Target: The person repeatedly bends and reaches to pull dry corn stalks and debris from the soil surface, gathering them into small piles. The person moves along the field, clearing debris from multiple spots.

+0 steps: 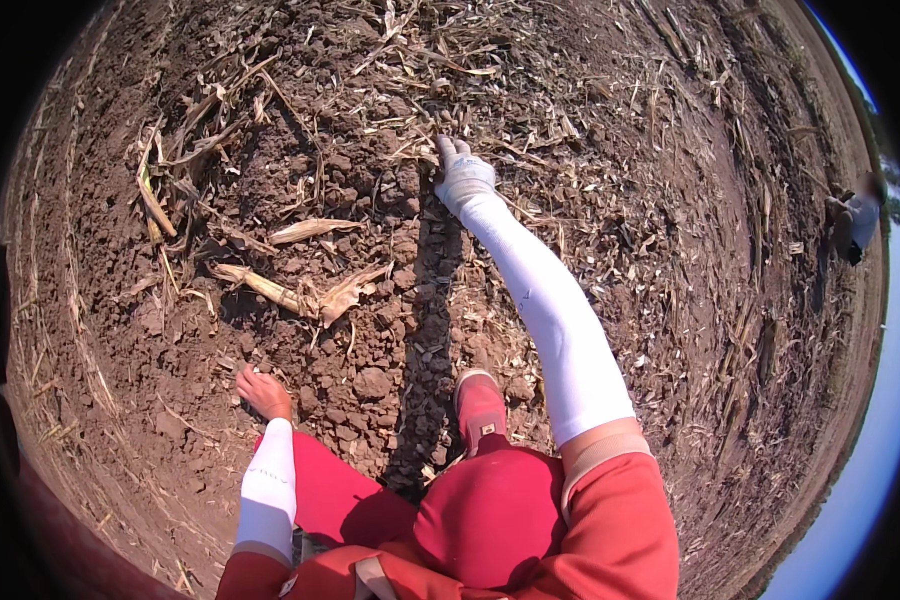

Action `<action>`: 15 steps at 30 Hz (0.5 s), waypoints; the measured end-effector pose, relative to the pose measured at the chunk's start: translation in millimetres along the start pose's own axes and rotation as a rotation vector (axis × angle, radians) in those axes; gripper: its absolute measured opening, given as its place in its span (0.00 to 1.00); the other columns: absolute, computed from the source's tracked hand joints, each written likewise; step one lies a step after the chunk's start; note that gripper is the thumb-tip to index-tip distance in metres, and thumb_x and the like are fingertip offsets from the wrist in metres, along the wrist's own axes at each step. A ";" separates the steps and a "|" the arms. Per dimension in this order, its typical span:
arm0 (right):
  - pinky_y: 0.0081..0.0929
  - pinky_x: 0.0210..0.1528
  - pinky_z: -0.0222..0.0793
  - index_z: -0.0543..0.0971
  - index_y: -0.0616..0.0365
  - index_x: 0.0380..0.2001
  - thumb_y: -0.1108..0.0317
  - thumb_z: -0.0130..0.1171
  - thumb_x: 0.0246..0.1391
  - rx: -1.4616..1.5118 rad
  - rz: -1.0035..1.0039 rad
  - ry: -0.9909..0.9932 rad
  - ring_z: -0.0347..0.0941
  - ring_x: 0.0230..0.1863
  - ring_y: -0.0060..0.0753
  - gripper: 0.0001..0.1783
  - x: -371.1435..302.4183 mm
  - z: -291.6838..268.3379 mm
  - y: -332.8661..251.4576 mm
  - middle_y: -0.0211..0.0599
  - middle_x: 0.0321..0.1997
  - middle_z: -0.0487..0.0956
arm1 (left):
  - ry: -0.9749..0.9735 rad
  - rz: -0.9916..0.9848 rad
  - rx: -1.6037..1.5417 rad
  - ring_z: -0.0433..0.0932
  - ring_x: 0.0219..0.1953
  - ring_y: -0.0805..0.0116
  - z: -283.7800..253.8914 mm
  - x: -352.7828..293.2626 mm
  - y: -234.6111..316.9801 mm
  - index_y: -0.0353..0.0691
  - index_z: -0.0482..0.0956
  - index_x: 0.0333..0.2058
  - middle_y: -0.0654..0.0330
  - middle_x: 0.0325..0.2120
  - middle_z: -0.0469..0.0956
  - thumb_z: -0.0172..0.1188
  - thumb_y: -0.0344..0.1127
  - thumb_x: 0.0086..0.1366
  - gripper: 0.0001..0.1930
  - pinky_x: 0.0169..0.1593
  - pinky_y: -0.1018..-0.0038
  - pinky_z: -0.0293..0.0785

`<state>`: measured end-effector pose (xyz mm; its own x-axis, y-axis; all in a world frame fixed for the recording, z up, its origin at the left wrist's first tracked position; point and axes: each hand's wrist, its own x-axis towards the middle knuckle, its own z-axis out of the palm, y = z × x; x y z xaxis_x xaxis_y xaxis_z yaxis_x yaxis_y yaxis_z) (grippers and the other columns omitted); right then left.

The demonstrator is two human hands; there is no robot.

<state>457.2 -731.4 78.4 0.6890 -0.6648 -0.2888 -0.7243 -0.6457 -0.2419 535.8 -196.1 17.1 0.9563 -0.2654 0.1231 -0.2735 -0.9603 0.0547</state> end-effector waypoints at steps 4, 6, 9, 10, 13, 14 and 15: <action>0.39 0.50 0.74 0.64 0.51 0.62 0.65 0.56 0.53 -0.119 0.025 -0.022 0.77 0.51 0.46 0.32 5.3 27.5 14.5 0.46 0.56 0.75 | 0.010 -0.020 -0.015 0.65 0.54 0.45 -0.7 1.0 8.3 0.35 0.70 0.50 0.45 0.52 0.67 0.47 0.27 0.63 0.16 0.57 0.54 0.61; 0.41 0.49 0.74 0.70 0.53 0.53 0.64 0.53 0.56 -0.071 0.105 -0.034 0.78 0.50 0.48 0.21 -14.0 35.7 11.2 0.48 0.48 0.79 | 0.016 -0.014 -0.007 0.66 0.53 0.45 -0.7 0.0 7.3 0.35 0.70 0.50 0.45 0.52 0.67 0.47 0.27 0.63 0.16 0.57 0.54 0.62; 0.43 0.54 0.71 0.70 0.54 0.56 0.58 0.53 0.57 0.081 0.259 -0.088 0.76 0.53 0.50 0.24 -21.3 23.5 22.8 0.48 0.50 0.79 | 0.026 -0.004 0.003 0.66 0.52 0.45 -1.1 -2.2 7.7 0.35 0.70 0.50 0.45 0.52 0.67 0.47 0.28 0.63 0.15 0.56 0.54 0.62; 0.42 0.55 0.70 0.71 0.54 0.55 0.57 0.53 0.57 0.214 0.344 -0.008 0.76 0.53 0.51 0.24 -25.6 17.6 31.4 0.50 0.49 0.79 | 0.030 -0.004 0.009 0.66 0.52 0.45 0.1 -2.1 5.7 0.36 0.70 0.50 0.45 0.52 0.67 0.48 0.28 0.63 0.15 0.56 0.54 0.62; 0.43 0.51 0.71 0.72 0.56 0.54 0.59 0.53 0.59 0.350 0.295 0.214 0.77 0.49 0.52 0.22 -36.0 -2.2 20.3 0.51 0.45 0.80 | 0.040 0.002 0.029 0.66 0.52 0.45 5.3 -2.4 2.0 0.36 0.70 0.49 0.45 0.53 0.67 0.49 0.29 0.63 0.16 0.56 0.54 0.62; 0.43 0.50 0.71 0.72 0.56 0.54 0.59 0.52 0.59 0.443 0.213 0.236 0.77 0.47 0.53 0.21 -40.9 -16.3 2.1 0.51 0.44 0.81 | 0.045 0.001 0.035 0.66 0.53 0.45 4.1 -1.4 0.3 0.37 0.70 0.49 0.45 0.53 0.67 0.49 0.30 0.63 0.15 0.56 0.55 0.63; 0.43 0.47 0.72 0.72 0.56 0.53 0.61 0.52 0.61 0.479 0.112 0.237 0.77 0.44 0.54 0.19 -47.7 -25.9 -15.9 0.51 0.41 0.81 | 0.046 0.006 0.030 0.66 0.53 0.45 4.5 0.4 2.7 0.37 0.70 0.49 0.45 0.53 0.67 0.49 0.30 0.63 0.15 0.57 0.55 0.63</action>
<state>436.5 -699.2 120.0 0.5537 -0.8219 -0.1339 -0.6861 -0.3591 -0.6327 536.0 -199.2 12.8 0.9485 -0.2678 0.1693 -0.2756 -0.9610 0.0237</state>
